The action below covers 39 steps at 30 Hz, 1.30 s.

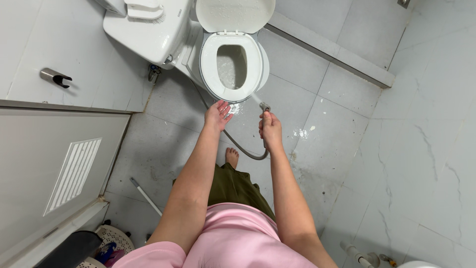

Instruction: The person cleans a portable toilet seat and a small plastic container by rinsing them with a handheld sprayer, applying cleaner from a spray bottle, and scrubbing the container with a brush.

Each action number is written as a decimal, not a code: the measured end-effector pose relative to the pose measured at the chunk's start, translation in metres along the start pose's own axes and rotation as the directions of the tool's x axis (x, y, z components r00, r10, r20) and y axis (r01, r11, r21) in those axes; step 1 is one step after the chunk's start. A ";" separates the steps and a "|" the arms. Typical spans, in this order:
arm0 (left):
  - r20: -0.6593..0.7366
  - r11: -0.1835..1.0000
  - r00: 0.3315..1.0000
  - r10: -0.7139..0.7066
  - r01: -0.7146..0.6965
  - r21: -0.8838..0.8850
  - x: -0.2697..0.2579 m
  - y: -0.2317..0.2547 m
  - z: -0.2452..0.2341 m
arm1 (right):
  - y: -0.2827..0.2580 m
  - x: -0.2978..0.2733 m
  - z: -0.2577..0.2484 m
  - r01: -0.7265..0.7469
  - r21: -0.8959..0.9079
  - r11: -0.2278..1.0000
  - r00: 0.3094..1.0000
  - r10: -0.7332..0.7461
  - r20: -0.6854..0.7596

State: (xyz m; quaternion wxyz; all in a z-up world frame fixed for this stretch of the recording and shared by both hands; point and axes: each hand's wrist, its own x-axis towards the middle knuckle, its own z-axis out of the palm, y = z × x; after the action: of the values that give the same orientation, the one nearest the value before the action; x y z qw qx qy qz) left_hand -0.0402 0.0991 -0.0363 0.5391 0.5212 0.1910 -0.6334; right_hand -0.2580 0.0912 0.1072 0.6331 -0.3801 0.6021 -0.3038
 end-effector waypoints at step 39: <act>-0.114 0.979 0.991 0.073 -0.093 -0.180 -0.003 0.034 -0.035 | -0.047 0.014 0.088 0.293 -0.142 0.946 0.939 -0.256 0.229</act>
State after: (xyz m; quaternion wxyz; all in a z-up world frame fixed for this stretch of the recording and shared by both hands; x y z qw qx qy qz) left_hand 0.0051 0.1171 -0.0361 0.6000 0.5097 0.2556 -0.5611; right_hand -0.1659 0.0646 0.1384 0.6080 -0.5440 0.4978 -0.2943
